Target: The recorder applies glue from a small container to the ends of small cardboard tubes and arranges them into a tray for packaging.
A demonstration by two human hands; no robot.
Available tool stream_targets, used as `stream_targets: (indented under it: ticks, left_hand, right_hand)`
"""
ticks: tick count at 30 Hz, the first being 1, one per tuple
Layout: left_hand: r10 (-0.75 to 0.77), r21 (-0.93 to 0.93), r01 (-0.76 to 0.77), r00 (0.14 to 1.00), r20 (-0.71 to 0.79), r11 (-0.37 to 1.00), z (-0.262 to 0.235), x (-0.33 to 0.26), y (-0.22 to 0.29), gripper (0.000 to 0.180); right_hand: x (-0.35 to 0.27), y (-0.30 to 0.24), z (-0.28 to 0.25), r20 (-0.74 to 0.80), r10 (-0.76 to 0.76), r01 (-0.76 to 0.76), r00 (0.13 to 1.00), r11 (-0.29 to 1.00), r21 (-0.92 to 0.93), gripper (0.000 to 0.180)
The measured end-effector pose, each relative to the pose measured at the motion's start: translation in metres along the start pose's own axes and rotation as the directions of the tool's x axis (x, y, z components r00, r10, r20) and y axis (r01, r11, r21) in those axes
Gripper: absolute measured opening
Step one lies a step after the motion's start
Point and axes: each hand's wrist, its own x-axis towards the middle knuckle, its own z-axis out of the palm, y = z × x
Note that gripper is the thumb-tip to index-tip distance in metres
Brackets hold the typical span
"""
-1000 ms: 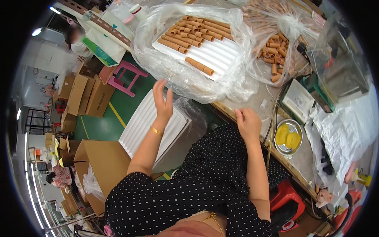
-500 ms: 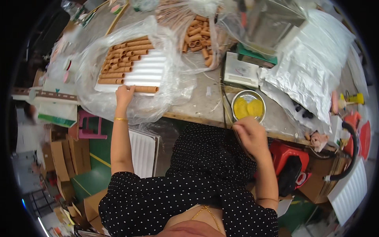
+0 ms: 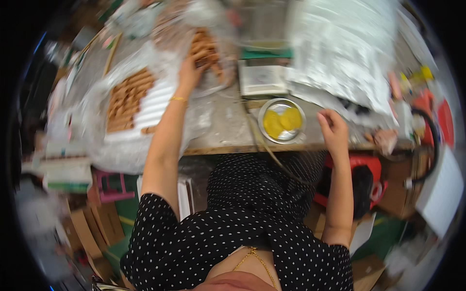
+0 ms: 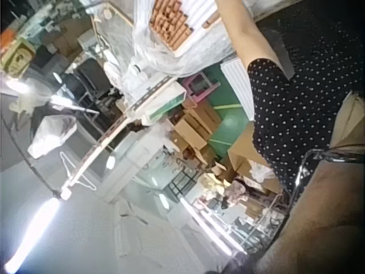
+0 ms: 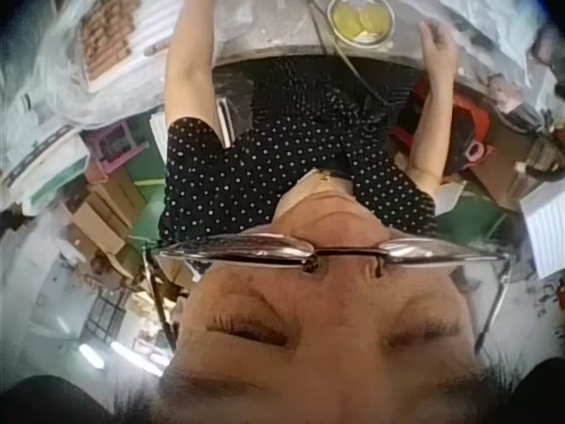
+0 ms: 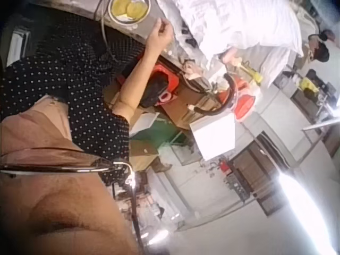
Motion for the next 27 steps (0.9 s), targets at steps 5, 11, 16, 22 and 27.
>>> stream_targets:
  ticks: [5, 11, 16, 22, 27]
  left_hand:
    - [-0.078, 0.266, 0.112, 0.988, -0.136, 0.958, -0.026, -0.01, -0.063, 0.024]
    - [-0.394, -0.539, 0.262, 0.908, -0.143, 0.8, -0.026, -0.016, 0.021, 0.022]
    - [-0.33, -0.843, 0.321, 0.926, 0.184, 0.432, -0.017, -0.064, 0.107, 0.023]
    - [-0.476, -0.819, 0.553, 0.767, 0.43, 0.151, -0.019, -0.122, 0.103, 0.023]
    - [-0.396, -0.859, 0.511, 0.797, 0.456, 0.039, 0.0, -0.136, 0.128, 0.02]
  right_hand:
    - [0.031, 0.041, -0.035, -0.172, -0.017, -0.019, 0.985, 0.979, -0.205, 0.017]
    - [0.067, 0.075, -0.052, -0.072, -0.213, 0.126, 0.974, 0.783, -0.609, 0.017]
    - [0.092, 0.089, -0.02, 0.039, -0.275, 0.166, 0.961, 0.456, -0.875, 0.025]
    - [0.083, 0.076, -0.019, 0.047, -0.064, 0.076, 0.997, 0.609, -0.79, 0.03]
    - [0.064, 0.074, -0.057, -0.016, -0.116, 0.044, 0.993, 0.495, -0.868, 0.026]
